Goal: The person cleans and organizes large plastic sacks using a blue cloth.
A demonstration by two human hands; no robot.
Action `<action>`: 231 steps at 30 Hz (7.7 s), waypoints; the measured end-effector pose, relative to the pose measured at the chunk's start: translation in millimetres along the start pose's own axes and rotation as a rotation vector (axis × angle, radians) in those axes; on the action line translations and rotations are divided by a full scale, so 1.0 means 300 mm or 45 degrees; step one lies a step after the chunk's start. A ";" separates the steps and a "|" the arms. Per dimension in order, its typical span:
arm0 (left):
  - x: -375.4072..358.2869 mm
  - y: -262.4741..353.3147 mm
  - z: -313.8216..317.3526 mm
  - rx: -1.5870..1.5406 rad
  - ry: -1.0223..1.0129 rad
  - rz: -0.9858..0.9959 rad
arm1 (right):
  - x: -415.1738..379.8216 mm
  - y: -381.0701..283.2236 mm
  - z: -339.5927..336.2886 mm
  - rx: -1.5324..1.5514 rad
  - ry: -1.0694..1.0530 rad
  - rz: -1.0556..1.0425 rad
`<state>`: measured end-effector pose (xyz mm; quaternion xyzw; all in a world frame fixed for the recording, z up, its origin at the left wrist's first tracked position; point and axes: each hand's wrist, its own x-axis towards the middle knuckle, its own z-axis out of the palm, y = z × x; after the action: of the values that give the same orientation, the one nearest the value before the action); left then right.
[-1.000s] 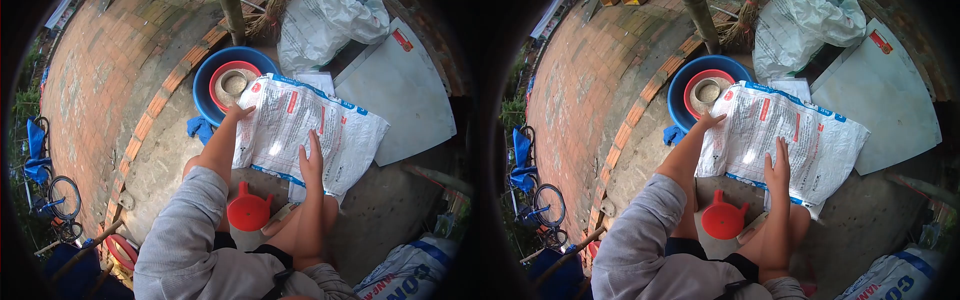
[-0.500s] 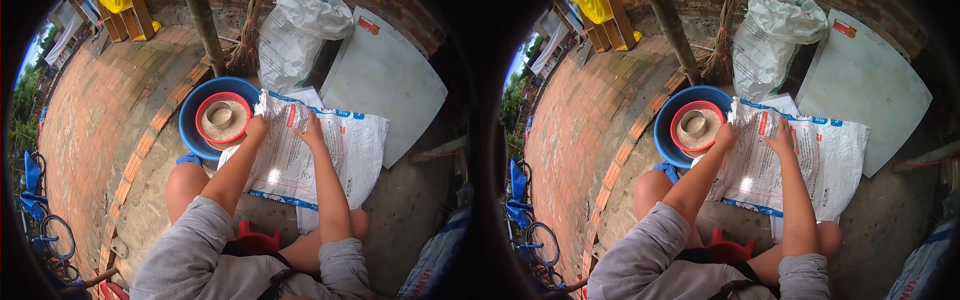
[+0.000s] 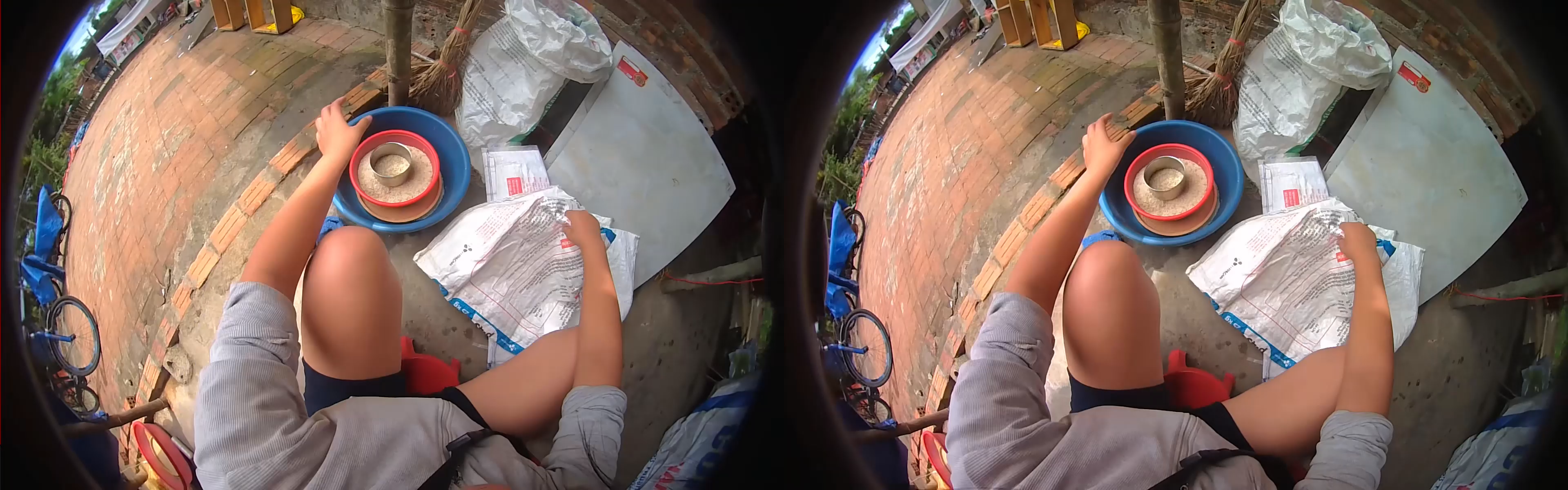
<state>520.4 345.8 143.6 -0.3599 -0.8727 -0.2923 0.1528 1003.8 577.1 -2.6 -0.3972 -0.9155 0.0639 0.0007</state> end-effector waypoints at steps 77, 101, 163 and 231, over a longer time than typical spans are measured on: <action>-0.273 0.756 -0.030 -0.058 -0.502 1.682 | -0.128 -0.313 -0.656 0.836 0.152 -0.381; -0.285 0.710 0.172 -0.657 -1.401 1.647 | -0.173 -0.330 -0.338 0.046 0.276 -0.302; -0.756 -0.634 0.313 0.272 -0.758 -1.113 | -0.199 -0.595 0.563 0.205 -0.683 0.287; -0.383 -0.064 0.981 -0.177 0.110 0.101 | -0.245 -0.422 0.781 0.307 0.140 0.410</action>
<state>569.8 455.2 -149.2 -0.3910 -0.8279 -0.3612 0.1765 949.9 410.6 -216.4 -0.5384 -0.8245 0.1506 0.0879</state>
